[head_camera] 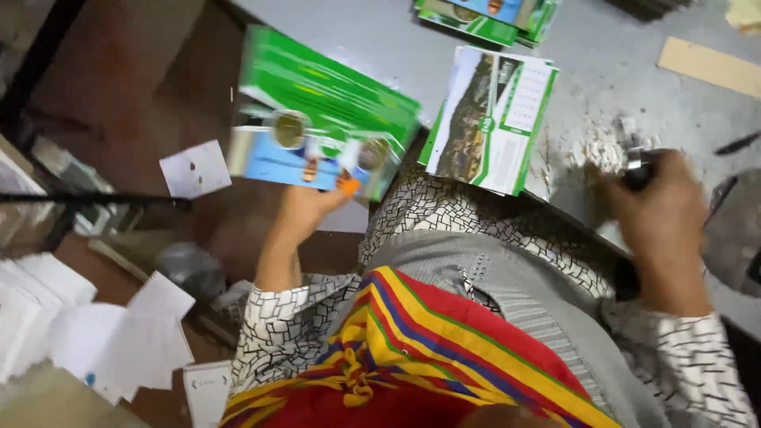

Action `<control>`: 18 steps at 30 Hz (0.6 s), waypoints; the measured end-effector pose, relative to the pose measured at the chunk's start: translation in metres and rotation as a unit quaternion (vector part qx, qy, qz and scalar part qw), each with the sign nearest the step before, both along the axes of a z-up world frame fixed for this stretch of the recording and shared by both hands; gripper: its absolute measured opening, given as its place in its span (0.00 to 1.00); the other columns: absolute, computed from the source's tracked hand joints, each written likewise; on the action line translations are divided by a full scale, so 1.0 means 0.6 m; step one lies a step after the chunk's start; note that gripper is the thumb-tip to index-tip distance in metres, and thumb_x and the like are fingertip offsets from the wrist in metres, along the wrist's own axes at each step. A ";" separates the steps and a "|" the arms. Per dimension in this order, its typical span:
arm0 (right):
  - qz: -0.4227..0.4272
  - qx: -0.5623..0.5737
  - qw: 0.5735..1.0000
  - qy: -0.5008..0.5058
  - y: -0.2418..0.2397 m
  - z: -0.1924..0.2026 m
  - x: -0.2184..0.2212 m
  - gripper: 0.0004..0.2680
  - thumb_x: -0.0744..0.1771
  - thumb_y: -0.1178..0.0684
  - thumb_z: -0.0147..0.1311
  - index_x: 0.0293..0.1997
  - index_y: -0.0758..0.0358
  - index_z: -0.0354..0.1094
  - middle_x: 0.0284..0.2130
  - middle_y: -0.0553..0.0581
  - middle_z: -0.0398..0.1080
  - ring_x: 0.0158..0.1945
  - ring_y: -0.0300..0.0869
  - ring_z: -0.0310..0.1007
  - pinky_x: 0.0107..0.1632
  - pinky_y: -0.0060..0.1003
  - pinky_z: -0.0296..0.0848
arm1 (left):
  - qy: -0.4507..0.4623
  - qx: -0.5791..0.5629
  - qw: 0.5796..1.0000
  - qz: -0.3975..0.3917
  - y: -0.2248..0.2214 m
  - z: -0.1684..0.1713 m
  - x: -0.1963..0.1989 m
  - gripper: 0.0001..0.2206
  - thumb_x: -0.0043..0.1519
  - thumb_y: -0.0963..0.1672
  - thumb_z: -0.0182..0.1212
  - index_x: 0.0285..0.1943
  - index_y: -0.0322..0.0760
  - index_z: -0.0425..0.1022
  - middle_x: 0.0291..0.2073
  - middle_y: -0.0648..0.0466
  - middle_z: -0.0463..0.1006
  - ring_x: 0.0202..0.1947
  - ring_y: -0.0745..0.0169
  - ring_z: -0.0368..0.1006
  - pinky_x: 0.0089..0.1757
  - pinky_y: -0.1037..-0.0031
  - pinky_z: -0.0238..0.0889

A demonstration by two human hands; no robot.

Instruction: The person staples printed calendar sheets together using a handheld stapler. They pick up a stack of sheets, align them, and apply staples at the top and bottom edges. The person then places the stapled stack on the table and repeats the process with another set of sheets.

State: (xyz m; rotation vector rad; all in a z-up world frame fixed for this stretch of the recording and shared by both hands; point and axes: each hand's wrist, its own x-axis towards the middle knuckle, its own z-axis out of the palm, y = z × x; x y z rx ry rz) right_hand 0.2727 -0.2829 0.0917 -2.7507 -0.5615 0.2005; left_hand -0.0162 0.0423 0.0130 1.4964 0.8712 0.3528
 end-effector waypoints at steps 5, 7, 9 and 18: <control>0.004 -0.122 0.980 -0.158 -0.109 -0.048 0.065 0.20 0.66 0.42 0.62 0.55 0.73 0.69 0.47 0.73 0.69 0.49 0.64 0.65 0.45 0.54 0.63 | 0.000 0.011 0.977 -0.214 -0.062 0.134 0.103 0.25 0.49 0.41 0.69 0.56 0.39 0.66 0.49 0.52 0.78 0.47 0.60 0.76 0.47 0.67 0.72; 0.023 -0.171 0.955 -0.240 -0.106 -0.045 0.062 0.25 0.64 0.39 0.64 0.59 0.74 0.70 0.51 0.71 0.66 0.52 0.60 0.62 0.50 0.48 0.59 | -0.026 -0.038 0.966 -0.254 -0.076 0.140 0.139 0.31 0.50 0.39 0.66 0.64 0.38 0.57 0.54 0.48 0.75 0.50 0.55 0.76 0.47 0.63 0.75; -0.012 -0.095 0.975 -0.199 -0.074 -0.006 0.031 0.22 0.67 0.42 0.62 0.61 0.70 0.66 0.53 0.73 0.62 0.53 0.64 0.58 0.49 0.57 0.58 | -0.067 -0.041 0.947 -0.313 -0.076 0.107 0.173 0.33 0.53 0.42 0.66 0.66 0.41 0.51 0.53 0.49 0.76 0.51 0.57 0.76 0.46 0.61 0.75; 0.150 0.190 0.970 0.018 0.019 -0.077 -0.026 0.18 0.67 0.48 0.56 0.58 0.68 0.64 0.45 0.69 0.67 0.51 0.61 0.67 0.52 0.54 0.66 | 0.180 0.289 0.933 -0.113 -0.104 0.102 0.205 0.21 0.57 0.47 0.61 0.55 0.35 0.64 0.32 0.53 0.77 0.40 0.50 0.76 0.42 0.59 0.69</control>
